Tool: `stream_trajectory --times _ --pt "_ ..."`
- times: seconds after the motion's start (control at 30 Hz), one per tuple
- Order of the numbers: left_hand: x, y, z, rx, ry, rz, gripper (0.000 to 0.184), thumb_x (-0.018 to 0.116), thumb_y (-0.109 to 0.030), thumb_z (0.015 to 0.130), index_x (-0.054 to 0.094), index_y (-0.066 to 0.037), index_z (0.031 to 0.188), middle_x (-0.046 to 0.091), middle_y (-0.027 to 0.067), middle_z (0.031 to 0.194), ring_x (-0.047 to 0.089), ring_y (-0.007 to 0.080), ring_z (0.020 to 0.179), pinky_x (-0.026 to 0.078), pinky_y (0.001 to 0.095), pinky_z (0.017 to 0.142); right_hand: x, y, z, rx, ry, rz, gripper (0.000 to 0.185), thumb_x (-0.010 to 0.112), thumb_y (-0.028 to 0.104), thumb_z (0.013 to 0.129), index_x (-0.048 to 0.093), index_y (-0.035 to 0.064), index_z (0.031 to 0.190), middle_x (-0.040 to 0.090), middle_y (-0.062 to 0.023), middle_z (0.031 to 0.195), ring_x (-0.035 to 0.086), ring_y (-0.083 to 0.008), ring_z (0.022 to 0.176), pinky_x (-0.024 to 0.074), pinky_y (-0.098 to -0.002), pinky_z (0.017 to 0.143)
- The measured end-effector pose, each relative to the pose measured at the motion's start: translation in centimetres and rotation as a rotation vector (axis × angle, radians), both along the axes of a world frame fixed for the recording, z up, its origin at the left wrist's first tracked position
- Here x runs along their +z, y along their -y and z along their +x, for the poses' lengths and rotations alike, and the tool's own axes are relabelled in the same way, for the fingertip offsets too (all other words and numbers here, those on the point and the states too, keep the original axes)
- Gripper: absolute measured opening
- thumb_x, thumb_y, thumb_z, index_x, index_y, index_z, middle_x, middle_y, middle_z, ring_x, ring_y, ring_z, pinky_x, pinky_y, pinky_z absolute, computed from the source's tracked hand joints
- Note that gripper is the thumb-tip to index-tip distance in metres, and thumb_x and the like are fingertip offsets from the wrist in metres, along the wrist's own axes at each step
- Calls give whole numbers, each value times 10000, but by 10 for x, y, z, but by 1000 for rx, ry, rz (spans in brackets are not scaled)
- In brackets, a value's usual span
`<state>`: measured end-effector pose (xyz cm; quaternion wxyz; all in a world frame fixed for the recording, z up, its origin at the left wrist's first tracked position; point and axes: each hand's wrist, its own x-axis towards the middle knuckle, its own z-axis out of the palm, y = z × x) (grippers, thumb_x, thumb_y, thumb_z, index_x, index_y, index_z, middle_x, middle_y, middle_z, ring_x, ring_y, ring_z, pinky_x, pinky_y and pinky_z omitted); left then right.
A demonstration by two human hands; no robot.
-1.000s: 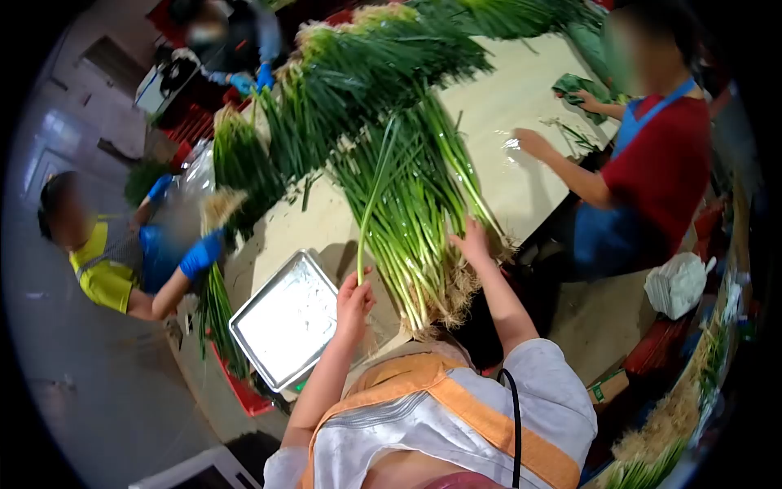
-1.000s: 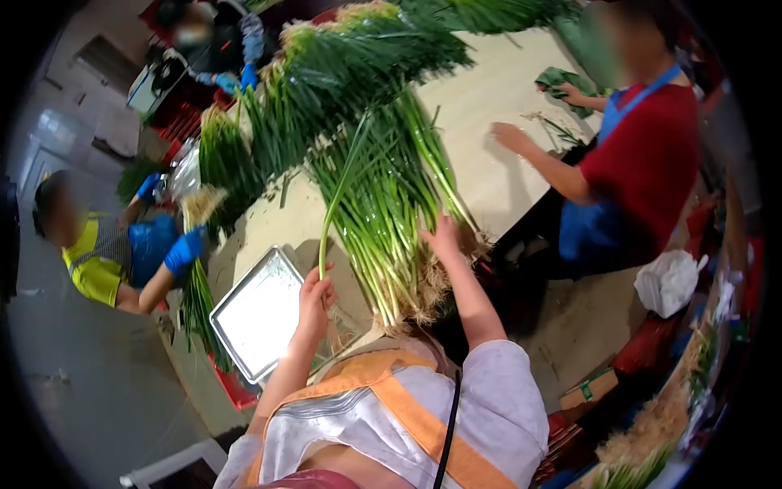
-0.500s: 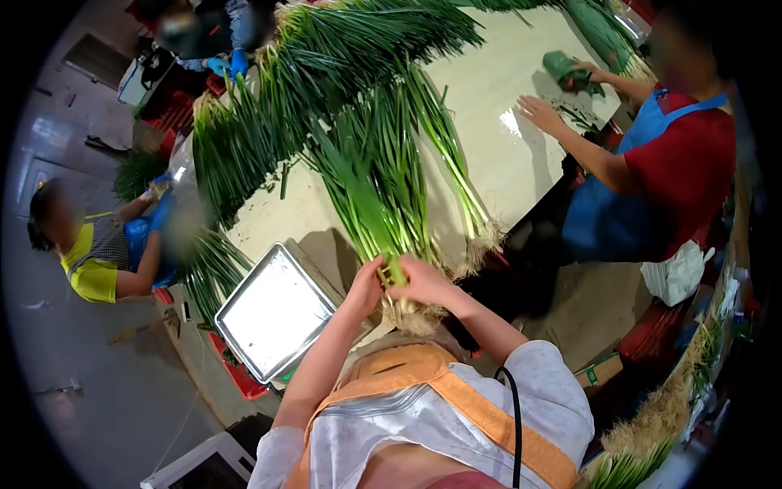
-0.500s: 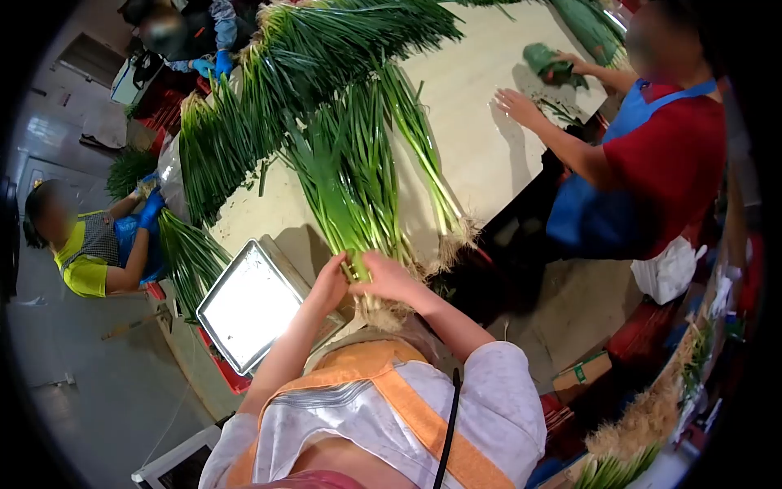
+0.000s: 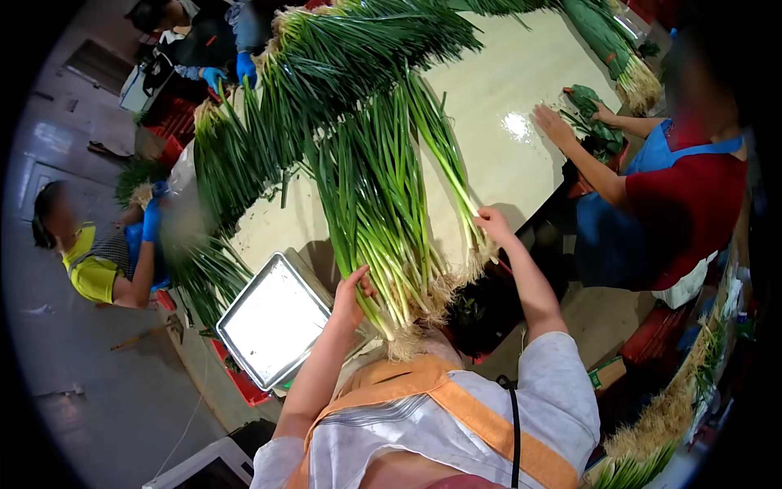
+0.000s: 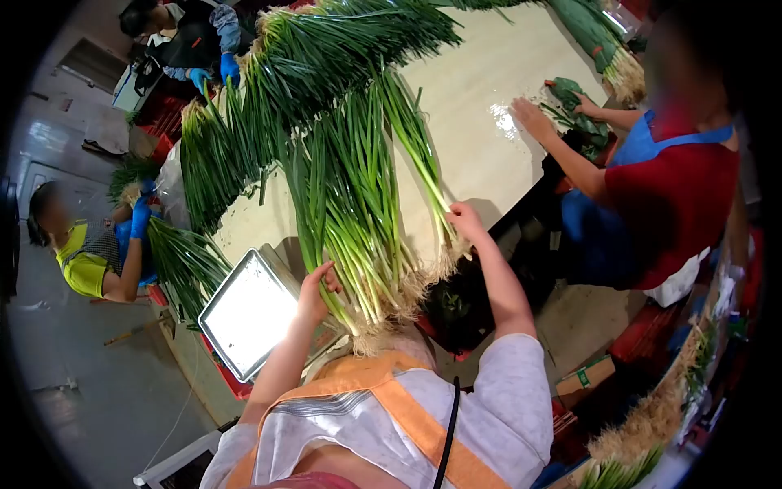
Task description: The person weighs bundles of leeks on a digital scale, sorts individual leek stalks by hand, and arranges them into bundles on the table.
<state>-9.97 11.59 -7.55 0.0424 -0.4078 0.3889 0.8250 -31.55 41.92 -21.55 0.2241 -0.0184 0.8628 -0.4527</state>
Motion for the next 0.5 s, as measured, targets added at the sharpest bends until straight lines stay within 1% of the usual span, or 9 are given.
stream_trajectory --times 0.03,0.07,0.17,0.2,0.23,0.3,0.4,0.47,0.5 --pt "-1 2 4 6 12 -1 209 574 -188 883 532 -32 1015 416 -23 617 386 106 508 402 304 609 5 -6 -1 -28 59 -87 197 615 172 808 624 2 908 581 -31 749 534 -137 723 431 -299 679" --pt "-2 4 8 12 25 -1 217 575 -196 880 533 -34 1017 410 -25 615 382 105 507 399 304 609 -16 -16 -7 -97 12 -354 194 620 173 792 615 -5 868 551 -42 695 525 -153 665 433 -299 657" --pt "-8 9 21 33 20 14 259 575 -226 868 524 -47 1048 382 -33 600 369 103 502 385 302 612 29 -34 7 1 125 -339 198 621 173 788 615 -4 877 540 -26 691 507 -147 644 428 -298 635" --pt "-5 6 22 66 15 24 261 574 -226 866 521 -50 1051 380 -34 598 369 102 501 384 303 613 22 -34 11 63 150 -262 228 620 183 789 605 7 933 554 -38 699 513 -146 642 433 -295 630" --pt "-4 2 22 99 9 35 263 574 -226 864 518 -53 1054 377 -35 596 369 102 500 383 303 614 35 -20 21 64 66 -40 300 654 244 768 601 13 953 583 -63 713 552 -165 647 449 -310 632" --pt "-8 -1 21 90 5 54 259 569 -222 864 512 -56 1054 377 -34 593 365 102 496 384 304 617 53 2 32 96 68 269 405 691 319 729 587 17 979 620 -125 785 616 -232 708 473 -355 651" --pt "-10 -8 17 54 18 51 245 559 -215 867 508 -58 1047 378 -33 591 358 102 491 384 304 627 13 19 38 249 -252 562 497 720 373 686 570 8 989 632 -158 835 627 -314 773 492 -398 669" --pt "-8 -9 17 43 25 36 229 549 -209 870 513 -59 1039 380 -32 589 357 100 491 388 302 643 -9 27 37 221 -299 570 486 720 345 687 558 9 999 633 -171 851 615 -354 793 488 -428 682" --pt "-5 -9 19 36 8 38 224 547 -209 872 516 -60 1037 379 -33 589 358 99 492 389 301 644 -7 31 39 209 -318 575 482 720 331 687 551 10 1005 633 -178 859 610 -374 803 486 -443 688"
